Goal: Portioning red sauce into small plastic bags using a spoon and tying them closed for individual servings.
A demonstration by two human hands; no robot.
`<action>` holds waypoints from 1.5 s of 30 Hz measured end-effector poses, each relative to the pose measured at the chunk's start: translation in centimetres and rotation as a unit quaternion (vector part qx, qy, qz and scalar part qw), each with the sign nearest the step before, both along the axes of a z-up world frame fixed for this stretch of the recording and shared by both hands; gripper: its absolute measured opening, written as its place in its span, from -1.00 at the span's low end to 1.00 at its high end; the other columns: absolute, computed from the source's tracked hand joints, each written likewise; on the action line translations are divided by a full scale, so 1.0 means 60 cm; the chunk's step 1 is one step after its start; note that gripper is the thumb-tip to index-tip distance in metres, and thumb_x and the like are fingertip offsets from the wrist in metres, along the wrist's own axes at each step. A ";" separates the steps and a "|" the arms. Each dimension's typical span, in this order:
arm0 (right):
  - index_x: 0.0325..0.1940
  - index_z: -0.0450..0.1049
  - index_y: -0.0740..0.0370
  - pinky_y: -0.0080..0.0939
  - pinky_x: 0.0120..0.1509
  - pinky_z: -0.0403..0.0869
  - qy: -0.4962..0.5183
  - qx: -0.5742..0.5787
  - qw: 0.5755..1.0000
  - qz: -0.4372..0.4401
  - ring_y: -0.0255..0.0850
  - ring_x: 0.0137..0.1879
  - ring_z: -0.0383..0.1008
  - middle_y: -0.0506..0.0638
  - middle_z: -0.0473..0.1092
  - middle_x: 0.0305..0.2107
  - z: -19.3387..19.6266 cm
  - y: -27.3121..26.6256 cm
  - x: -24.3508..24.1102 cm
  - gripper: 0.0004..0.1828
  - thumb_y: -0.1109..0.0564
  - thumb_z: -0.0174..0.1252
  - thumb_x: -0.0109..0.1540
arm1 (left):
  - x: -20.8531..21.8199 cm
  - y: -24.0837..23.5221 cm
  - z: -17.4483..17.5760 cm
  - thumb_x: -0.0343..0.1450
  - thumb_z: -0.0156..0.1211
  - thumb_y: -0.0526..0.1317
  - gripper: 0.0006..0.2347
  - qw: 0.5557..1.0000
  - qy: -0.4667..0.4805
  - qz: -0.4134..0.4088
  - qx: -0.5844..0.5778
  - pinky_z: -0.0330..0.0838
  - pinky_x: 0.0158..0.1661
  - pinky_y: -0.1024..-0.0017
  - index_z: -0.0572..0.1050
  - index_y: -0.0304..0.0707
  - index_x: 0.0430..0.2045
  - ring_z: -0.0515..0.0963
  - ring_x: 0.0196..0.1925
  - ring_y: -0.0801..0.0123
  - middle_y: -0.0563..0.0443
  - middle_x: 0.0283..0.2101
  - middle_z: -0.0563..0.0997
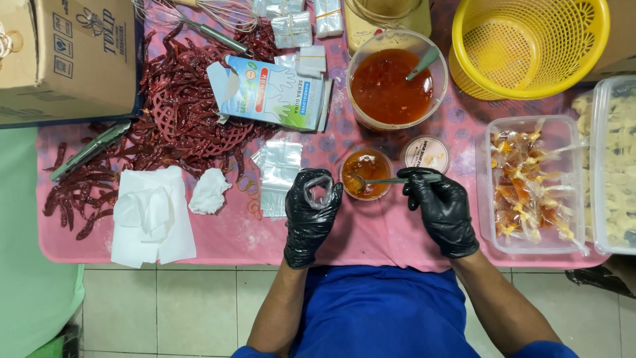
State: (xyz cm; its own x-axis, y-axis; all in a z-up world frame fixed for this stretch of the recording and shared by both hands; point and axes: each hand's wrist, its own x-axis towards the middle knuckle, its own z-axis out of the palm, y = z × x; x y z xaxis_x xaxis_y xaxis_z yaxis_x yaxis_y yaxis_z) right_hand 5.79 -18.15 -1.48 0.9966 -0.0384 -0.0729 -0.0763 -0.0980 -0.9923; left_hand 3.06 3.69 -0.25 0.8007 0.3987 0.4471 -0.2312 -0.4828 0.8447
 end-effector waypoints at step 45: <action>-0.26 0.51 0.52 -0.18 -0.51 0.43 -0.078 0.053 0.995 -0.039 -0.13 -0.57 0.35 0.31 0.45 -0.52 0.158 0.039 -0.031 -0.92 0.42 0.14 0.31 | 0.028 -0.044 -0.017 0.35 0.35 -0.28 -0.91 0.992 -0.084 0.046 0.081 0.59 -0.27 0.28 0.53 -0.21 -0.41 0.65 -0.41 0.06 -0.01 -0.43 0.62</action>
